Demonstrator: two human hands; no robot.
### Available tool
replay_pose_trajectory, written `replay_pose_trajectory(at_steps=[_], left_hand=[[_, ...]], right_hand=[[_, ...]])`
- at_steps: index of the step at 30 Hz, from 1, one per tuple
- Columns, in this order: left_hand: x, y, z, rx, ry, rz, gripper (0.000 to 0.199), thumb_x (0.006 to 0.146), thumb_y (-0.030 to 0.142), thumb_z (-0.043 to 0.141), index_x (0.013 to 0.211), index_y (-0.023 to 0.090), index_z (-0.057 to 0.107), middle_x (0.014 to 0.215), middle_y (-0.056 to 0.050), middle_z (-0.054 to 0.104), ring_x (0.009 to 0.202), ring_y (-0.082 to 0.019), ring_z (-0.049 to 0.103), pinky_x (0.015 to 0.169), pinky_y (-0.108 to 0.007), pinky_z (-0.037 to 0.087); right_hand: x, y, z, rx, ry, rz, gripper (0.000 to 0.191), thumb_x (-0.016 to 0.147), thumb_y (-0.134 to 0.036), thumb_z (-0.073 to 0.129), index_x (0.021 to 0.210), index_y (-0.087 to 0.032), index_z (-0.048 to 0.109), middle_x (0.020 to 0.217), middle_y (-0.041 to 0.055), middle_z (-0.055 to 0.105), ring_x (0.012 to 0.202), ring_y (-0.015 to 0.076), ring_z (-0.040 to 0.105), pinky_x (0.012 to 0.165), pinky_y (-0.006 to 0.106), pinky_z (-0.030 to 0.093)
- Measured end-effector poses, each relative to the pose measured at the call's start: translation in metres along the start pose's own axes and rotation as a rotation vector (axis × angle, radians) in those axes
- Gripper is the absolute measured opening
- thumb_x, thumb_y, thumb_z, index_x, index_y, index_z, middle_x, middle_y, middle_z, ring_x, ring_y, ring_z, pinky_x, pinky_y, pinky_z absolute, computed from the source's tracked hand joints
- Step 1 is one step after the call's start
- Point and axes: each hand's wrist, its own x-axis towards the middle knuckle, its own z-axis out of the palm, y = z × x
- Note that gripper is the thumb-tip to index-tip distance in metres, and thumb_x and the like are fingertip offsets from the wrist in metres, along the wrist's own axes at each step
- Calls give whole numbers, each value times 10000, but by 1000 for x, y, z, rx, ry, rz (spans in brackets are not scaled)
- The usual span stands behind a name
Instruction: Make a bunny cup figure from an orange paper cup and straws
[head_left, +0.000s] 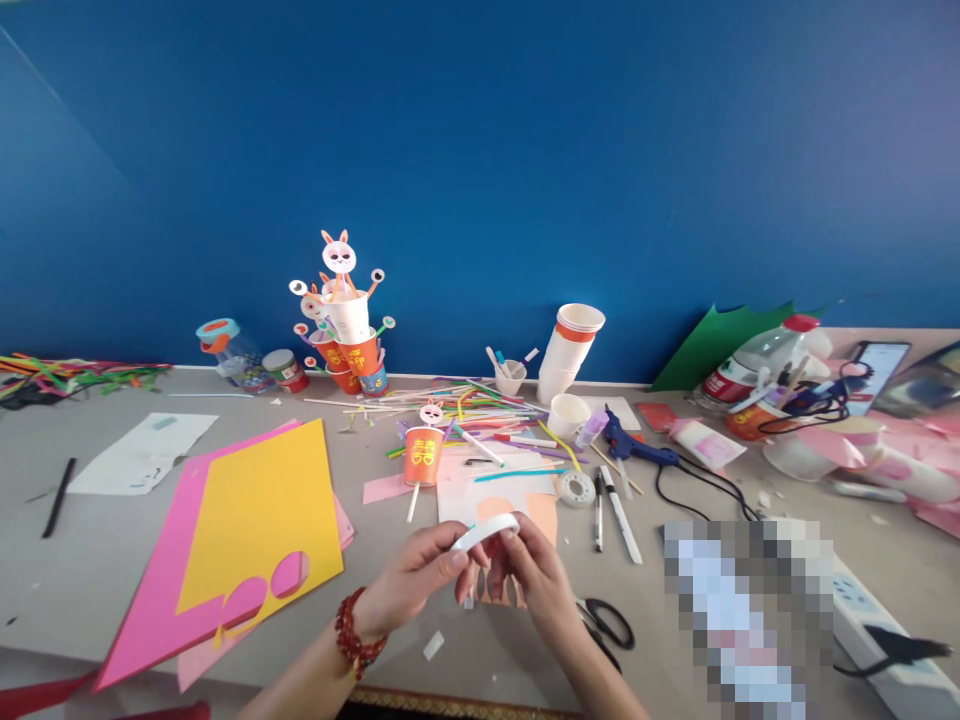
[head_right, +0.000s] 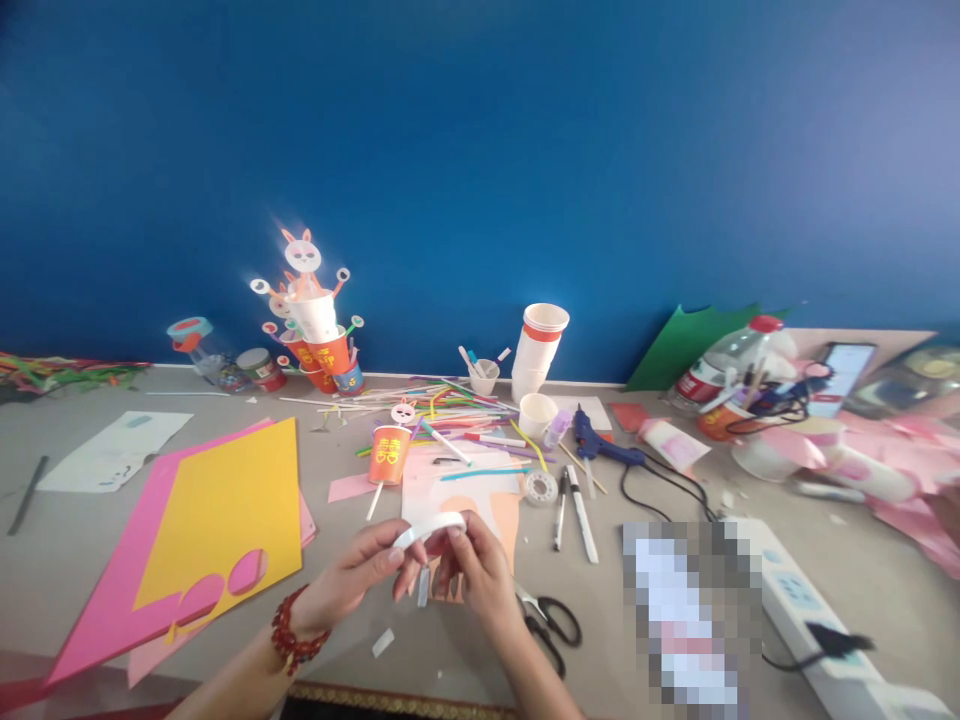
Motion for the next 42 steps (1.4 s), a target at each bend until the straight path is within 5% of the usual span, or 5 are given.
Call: replay_pose_trajectory(at_steps=[6,14,27,36,42], left_hand=[[-4,-8,5,18,-11,49,319,971,423,498,1088,155,626,734,-45,633,739,-176,601,784,-332,482],[-4,1,11,267,-8,-117,338,939,417,549,1080,135,669,583,1,600,519,-117,547,591,-242,466],[-4,-3,11,291,25,61,268,974,348,504,1085,149,645,746,-48,700,780,-187,655,797,-321,511],[-5,2,17,742,168,176,242,948,284,542,752,184,642,699,-13,642,737,-164,578,829,-315,450],[-1,-5,19,1077,230,314,156,952,188,466,948,192,622,746,-19,633,704,-175,566,932,-424,404]], right_hand=[[0,11,1,131,7,51,330,952,-537,487,906,-218,561,640,-16,592,494,152,584,482,260,493],[-2,-8,-5,-429,92,-252,290,960,-459,485,1080,-218,593,995,77,660,743,183,618,662,277,512],[-1,6,7,132,91,182,350,933,-550,504,916,-203,546,632,-30,594,431,114,536,414,206,392],[-16,-17,0,-483,338,-518,248,955,-219,499,1197,-226,554,1110,104,583,870,199,600,726,325,524],[-26,-34,10,-698,213,-600,217,910,-120,579,1104,-216,592,1056,102,599,967,223,615,805,336,549]])
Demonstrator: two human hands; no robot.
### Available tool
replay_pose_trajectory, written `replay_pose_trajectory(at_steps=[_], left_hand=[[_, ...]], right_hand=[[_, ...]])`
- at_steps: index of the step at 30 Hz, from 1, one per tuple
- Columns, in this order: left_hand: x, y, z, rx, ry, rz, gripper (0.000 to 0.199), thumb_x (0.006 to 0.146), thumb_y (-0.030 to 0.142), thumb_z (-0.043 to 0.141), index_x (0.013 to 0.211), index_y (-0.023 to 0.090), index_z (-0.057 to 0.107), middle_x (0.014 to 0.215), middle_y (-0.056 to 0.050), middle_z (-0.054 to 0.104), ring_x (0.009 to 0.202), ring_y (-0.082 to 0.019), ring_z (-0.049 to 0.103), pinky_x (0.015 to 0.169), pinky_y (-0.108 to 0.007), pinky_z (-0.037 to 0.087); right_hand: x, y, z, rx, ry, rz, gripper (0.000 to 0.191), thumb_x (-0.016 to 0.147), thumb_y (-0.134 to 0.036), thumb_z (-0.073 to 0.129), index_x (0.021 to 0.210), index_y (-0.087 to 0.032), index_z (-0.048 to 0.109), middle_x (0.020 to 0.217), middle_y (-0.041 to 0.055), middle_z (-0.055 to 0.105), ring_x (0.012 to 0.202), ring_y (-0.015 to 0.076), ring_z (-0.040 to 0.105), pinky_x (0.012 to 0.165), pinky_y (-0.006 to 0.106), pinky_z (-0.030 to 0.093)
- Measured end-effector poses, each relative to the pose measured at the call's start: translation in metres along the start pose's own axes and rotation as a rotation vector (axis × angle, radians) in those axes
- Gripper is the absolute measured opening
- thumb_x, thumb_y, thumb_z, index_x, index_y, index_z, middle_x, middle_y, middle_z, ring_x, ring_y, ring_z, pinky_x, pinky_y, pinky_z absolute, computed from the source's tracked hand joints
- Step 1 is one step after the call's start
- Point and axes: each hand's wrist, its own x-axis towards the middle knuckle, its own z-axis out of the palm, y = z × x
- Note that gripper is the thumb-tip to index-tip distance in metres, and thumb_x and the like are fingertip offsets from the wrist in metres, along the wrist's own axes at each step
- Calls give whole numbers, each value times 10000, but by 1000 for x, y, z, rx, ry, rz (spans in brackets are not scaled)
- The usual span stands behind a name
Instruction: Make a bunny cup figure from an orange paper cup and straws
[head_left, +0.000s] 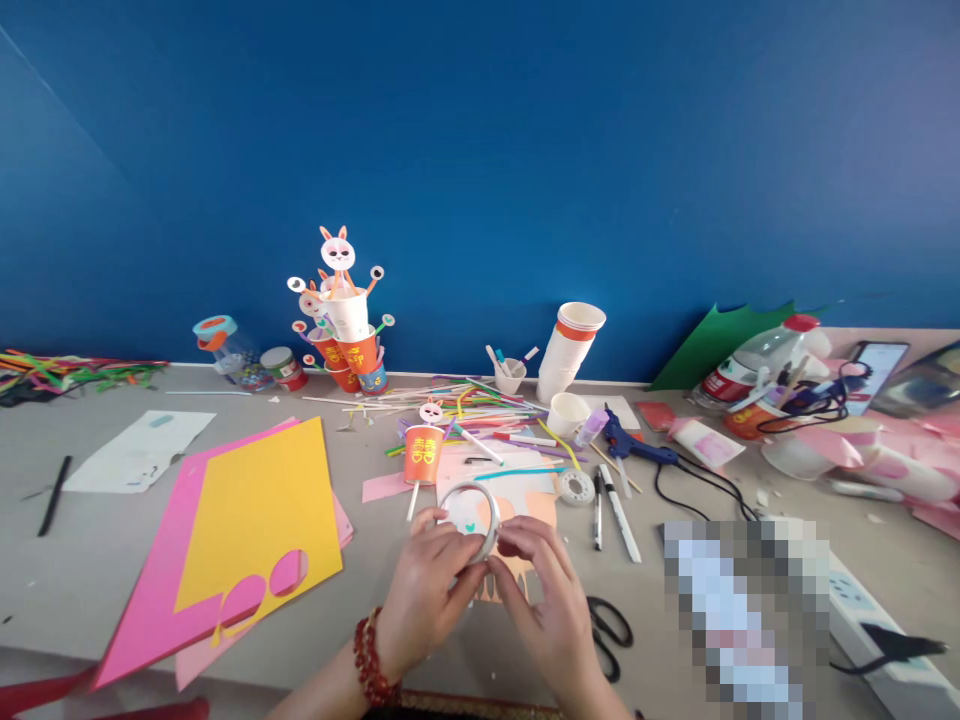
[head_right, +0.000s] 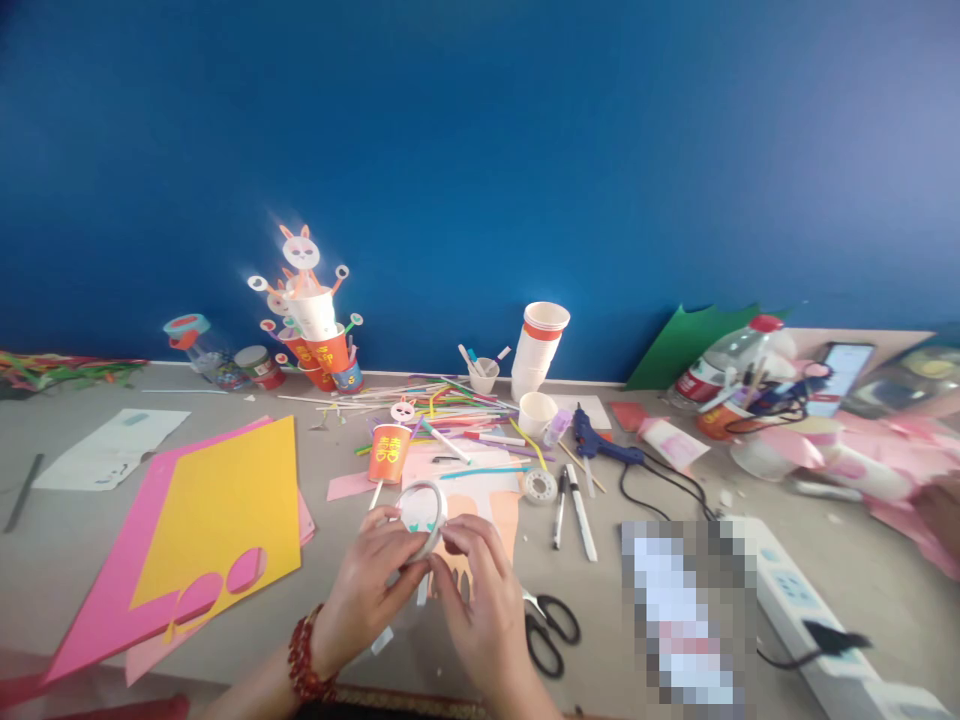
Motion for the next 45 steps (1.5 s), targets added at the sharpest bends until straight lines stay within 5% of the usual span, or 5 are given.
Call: replay_pose_trajectory(at_steps=[9,14,30,37,45], left_hand=[[-2,7,-4,56,-62,22,198,925,123,417,1047,187,560,845,-41,645,782,-202,576,932,-456,368],[-3,5,-2,33,-41,26,250,921,99,418,1118,186,546,862,-38,670,783,-193,610,976,-456,353],[3,4,-12,86,14,27,243,937,142,376,949,174,617,743,-39,603,701,-189,541,783,-371,366],[2,3,-12,86,17,-2,249,904,144,389,928,176,635,754,-40,589,729,-198,528,795,-388,350],[1,3,-11,86,83,2,250,899,158,404,876,178,652,720,-32,582,702,-186,518,795,-389,363]], right_hand=[[6,4,4,240,-36,207,63,932,-197,583,981,-210,620,1011,88,599,950,214,635,813,332,586],[6,6,0,212,-51,190,80,932,-204,579,858,-207,607,922,66,590,886,204,618,774,315,543],[9,-4,1,295,-76,153,110,944,-225,557,839,-207,583,829,42,618,804,185,621,706,282,523],[9,1,5,314,-110,270,44,898,-215,618,935,-207,596,807,16,638,714,153,636,645,234,545],[15,-6,3,221,-170,163,128,923,-175,562,809,-204,611,784,24,640,732,167,622,663,263,505]])
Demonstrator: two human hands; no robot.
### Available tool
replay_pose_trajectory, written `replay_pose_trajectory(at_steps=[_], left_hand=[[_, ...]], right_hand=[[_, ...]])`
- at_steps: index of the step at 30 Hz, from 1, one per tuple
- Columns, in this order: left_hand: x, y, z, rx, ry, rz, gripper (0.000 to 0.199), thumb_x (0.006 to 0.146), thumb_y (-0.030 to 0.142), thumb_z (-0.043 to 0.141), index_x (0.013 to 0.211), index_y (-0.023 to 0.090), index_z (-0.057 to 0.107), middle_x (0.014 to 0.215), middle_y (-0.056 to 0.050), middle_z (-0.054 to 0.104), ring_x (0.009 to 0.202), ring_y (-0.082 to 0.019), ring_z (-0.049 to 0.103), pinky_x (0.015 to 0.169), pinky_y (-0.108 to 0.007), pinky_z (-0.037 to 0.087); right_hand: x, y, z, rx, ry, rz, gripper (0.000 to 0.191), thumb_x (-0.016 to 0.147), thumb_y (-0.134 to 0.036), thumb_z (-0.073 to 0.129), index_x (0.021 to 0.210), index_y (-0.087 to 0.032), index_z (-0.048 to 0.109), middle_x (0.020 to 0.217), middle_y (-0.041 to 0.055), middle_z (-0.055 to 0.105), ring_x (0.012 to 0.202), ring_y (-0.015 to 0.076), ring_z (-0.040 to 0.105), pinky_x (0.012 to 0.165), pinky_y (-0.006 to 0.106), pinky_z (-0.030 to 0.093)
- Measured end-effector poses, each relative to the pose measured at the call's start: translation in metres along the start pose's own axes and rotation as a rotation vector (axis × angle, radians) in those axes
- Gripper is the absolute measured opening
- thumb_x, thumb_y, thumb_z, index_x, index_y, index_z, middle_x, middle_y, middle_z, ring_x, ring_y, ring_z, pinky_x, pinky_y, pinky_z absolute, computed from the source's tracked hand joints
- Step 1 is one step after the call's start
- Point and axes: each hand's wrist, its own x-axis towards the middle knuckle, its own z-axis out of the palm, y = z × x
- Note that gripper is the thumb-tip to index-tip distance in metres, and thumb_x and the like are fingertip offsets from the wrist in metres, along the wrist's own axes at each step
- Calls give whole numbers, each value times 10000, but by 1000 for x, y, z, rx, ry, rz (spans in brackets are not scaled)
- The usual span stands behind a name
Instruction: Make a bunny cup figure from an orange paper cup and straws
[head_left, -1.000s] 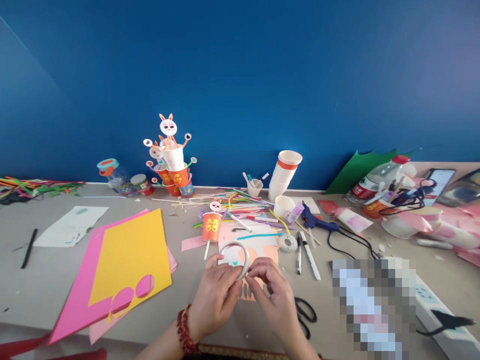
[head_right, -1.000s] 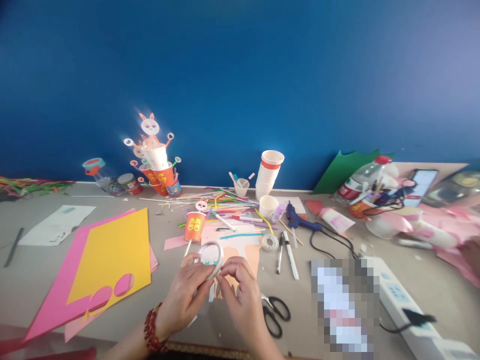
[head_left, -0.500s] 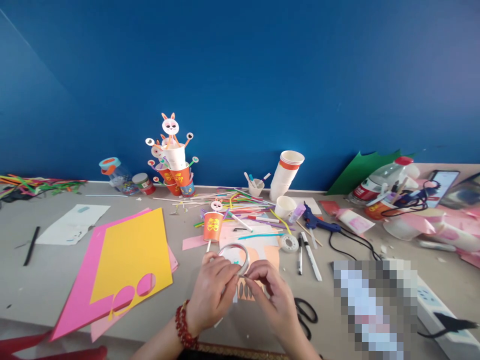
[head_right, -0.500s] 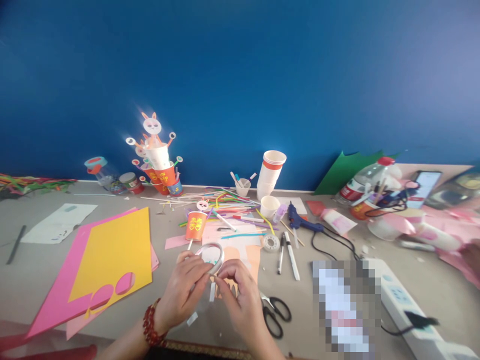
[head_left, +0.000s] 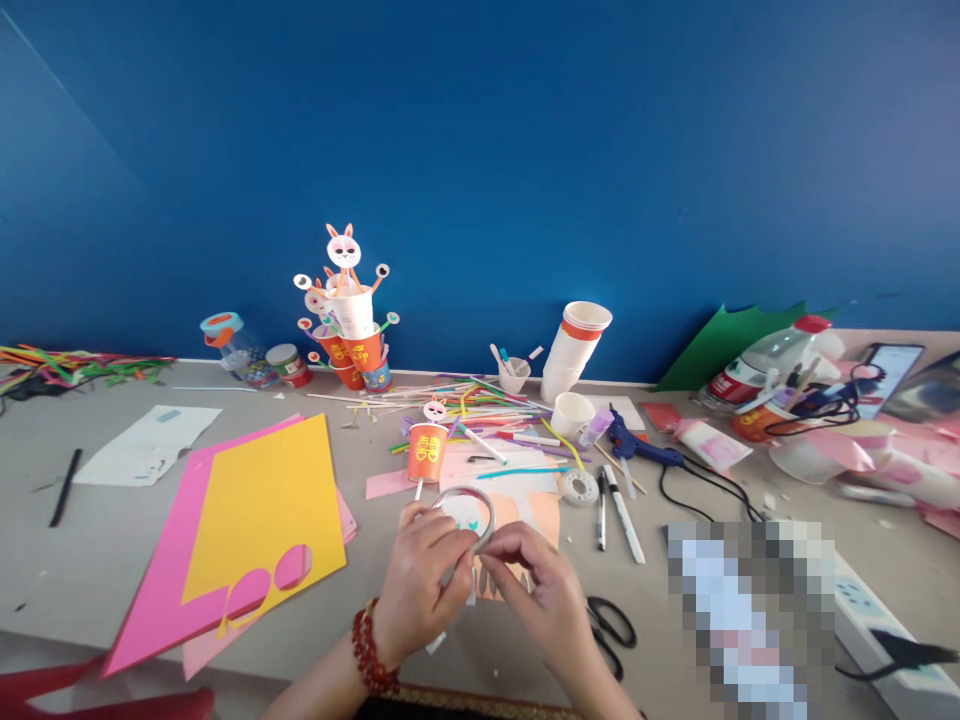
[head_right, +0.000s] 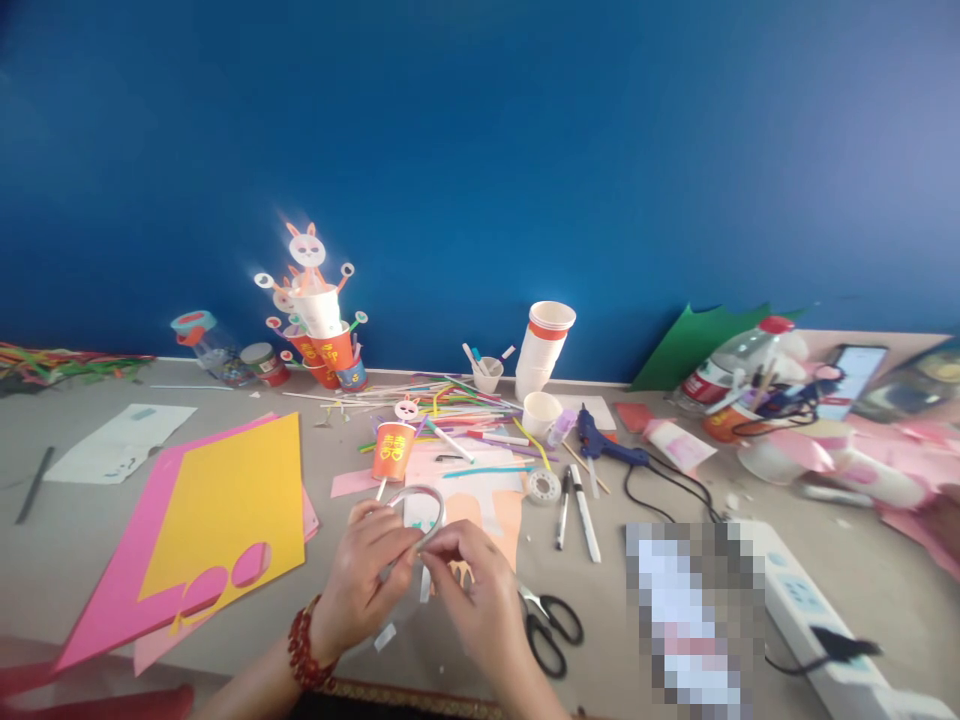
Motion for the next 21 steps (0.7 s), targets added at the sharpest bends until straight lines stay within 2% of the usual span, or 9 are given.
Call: replay_pose_trajectory(at_steps=[8,17,19,21], left_hand=[[-1,-3,0,-23,27,-11,238,885,145,413,850,183,645,699,-25,568,685,-177,516,771,-377,387],[-4,2,-3,-165,97,-63,229,909,162,435,871,191,659,704,-25,594,692,-178,553,759,-369,435],[-9,-7,-10,-203,169,-127,232,927,198,442,860,193,664,730,-31,624,718,-187,581,737,-351,461],[-16,-23,-22,-215,332,-247,239,950,244,442,884,194,667,794,-41,666,747,-195,613,673,-313,485]], right_hand=[[0,-1,1,-23,53,-82,122,920,-169,576,809,-209,608,815,50,624,814,210,612,720,325,506],[0,-4,12,15,84,-153,90,912,-151,590,851,-211,617,819,41,622,812,204,615,722,320,499],[1,-4,7,61,137,-149,95,919,-179,585,834,-209,613,789,39,607,779,203,605,694,319,496],[2,1,-5,117,253,-106,115,932,-215,572,822,-207,605,779,39,584,757,200,592,673,318,498]])
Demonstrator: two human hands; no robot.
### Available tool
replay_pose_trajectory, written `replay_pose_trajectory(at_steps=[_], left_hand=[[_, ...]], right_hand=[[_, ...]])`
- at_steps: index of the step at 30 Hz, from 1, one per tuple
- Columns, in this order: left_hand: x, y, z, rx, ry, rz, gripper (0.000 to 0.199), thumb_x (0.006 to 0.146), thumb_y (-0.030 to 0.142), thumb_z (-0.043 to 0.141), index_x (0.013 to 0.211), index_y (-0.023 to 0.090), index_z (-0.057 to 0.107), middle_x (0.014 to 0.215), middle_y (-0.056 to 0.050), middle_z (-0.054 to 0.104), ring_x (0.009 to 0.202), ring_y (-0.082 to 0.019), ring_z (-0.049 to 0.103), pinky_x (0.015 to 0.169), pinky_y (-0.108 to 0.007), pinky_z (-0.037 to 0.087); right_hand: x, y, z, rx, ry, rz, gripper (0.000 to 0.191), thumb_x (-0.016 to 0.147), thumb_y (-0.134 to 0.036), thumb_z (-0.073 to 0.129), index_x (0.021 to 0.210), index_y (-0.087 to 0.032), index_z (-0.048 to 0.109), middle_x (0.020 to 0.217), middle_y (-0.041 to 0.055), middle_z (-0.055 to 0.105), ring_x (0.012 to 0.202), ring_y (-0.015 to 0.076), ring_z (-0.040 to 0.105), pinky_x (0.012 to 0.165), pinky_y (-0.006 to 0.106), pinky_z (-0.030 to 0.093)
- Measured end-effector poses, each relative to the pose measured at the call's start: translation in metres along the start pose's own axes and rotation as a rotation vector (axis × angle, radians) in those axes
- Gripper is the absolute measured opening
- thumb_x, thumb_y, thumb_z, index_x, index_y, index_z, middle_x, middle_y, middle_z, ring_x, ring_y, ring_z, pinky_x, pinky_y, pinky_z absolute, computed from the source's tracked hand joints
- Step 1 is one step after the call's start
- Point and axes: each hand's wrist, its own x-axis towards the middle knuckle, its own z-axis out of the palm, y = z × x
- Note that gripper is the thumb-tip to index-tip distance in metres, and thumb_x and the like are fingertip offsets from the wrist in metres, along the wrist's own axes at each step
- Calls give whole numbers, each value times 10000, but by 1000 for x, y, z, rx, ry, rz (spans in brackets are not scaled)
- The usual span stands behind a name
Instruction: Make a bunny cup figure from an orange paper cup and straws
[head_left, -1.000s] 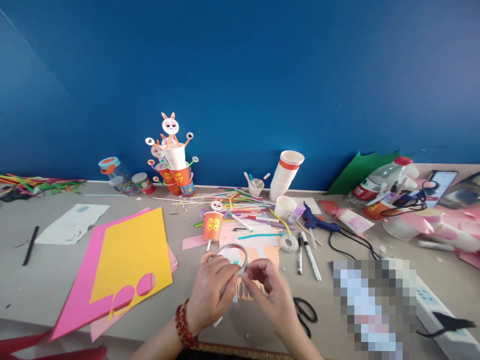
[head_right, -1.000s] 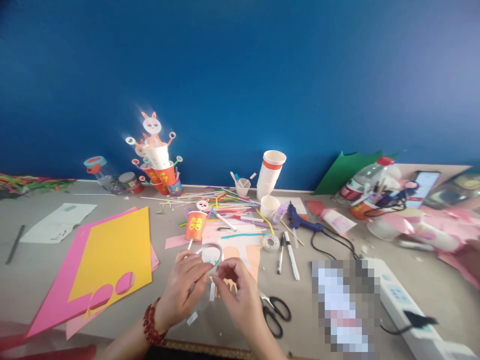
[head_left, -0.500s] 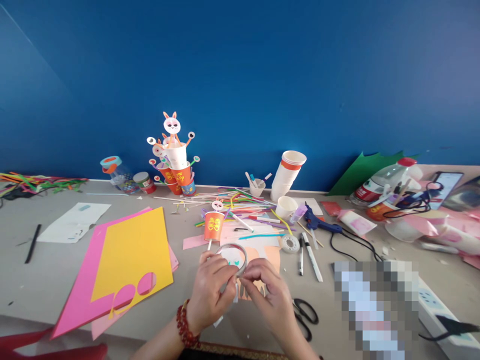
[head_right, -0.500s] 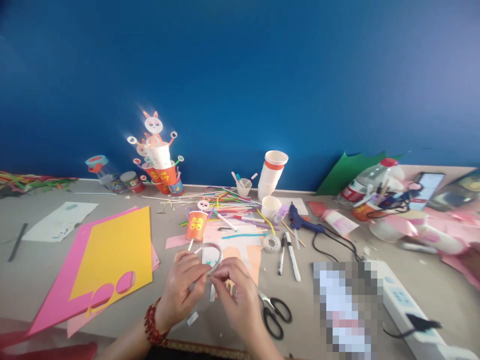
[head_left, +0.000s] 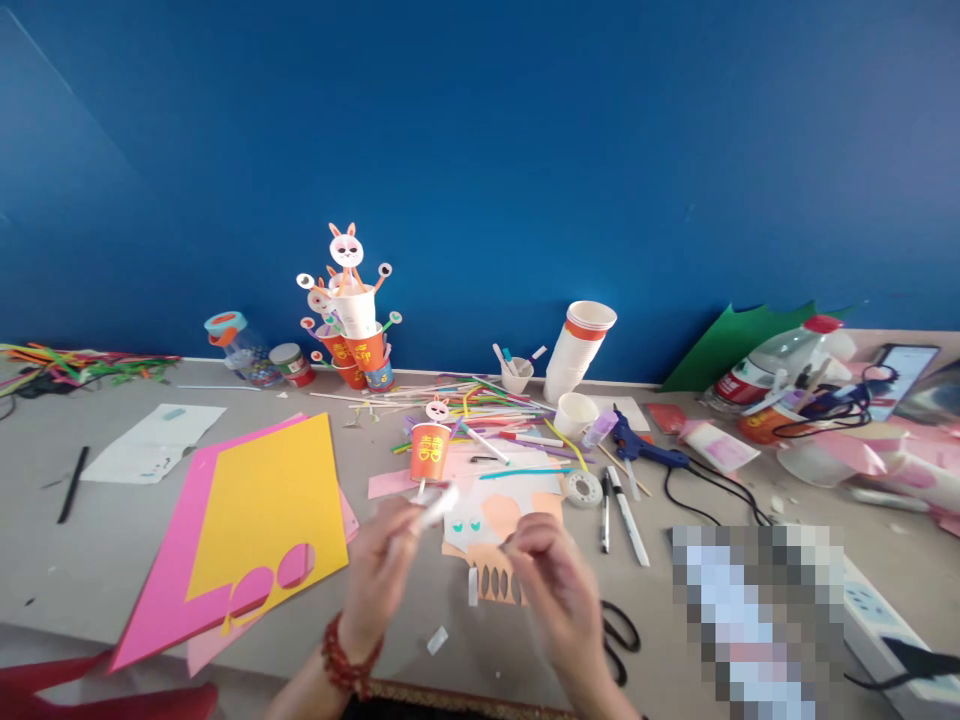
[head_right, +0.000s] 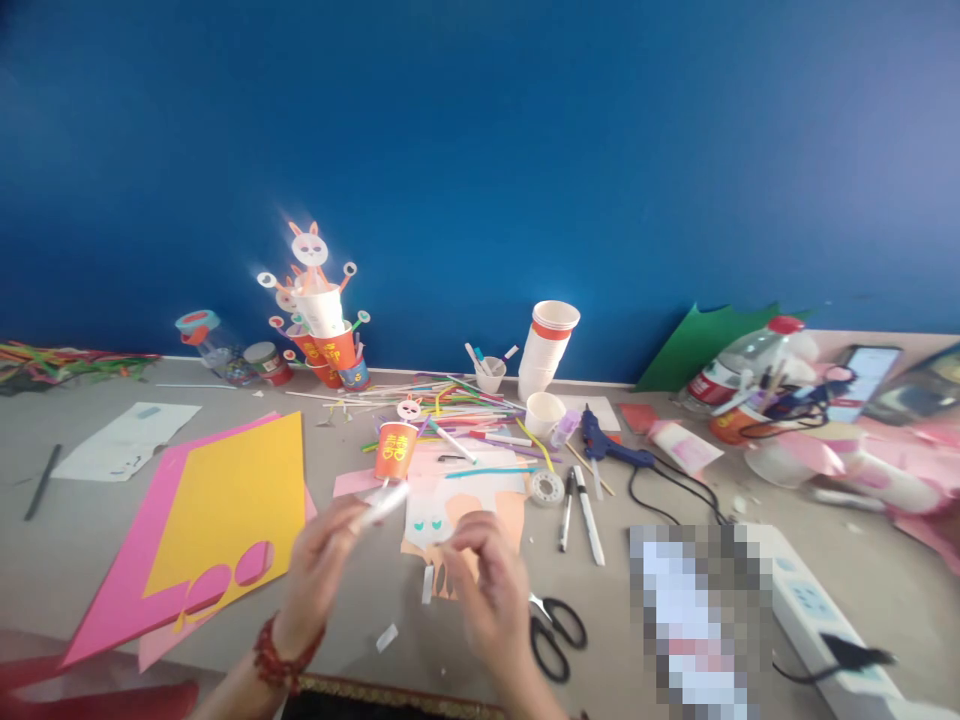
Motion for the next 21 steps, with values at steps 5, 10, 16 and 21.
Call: replay_pose_trajectory(at_steps=[5,10,16,21], left_hand=[[0,-19,-31,178,33,-43,212,961,248,482,1099,198,635,997,-78,684,931,-227,631,831,-364,500],[-7,-2,-4,174,-283,112,279,965,165,472,1225,215,560,1092,-83,688,1020,-217,622,882,-358,496],[-7,9,22,223,-297,245,284,970,152,494,1247,207,522,1038,-63,715,935,-199,667,1038,-444,389],[-3,13,25,262,-275,306,285,964,133,497,1240,202,521,973,-50,719,864,-191,666,1025,-458,388]], right_hand=[[2,21,-23,7,27,94,68,889,-232,654,950,-208,669,985,94,621,902,222,617,710,322,556],[-15,19,2,-53,-174,9,556,931,-148,568,1440,-319,421,1103,73,640,860,183,648,801,364,575],[-15,6,19,-296,-161,-144,663,923,-110,568,1496,-315,306,1083,74,667,968,227,661,858,410,558],[-12,3,21,-403,-112,-221,632,922,-67,537,1477,-286,326,1079,83,668,978,232,663,863,401,559]])
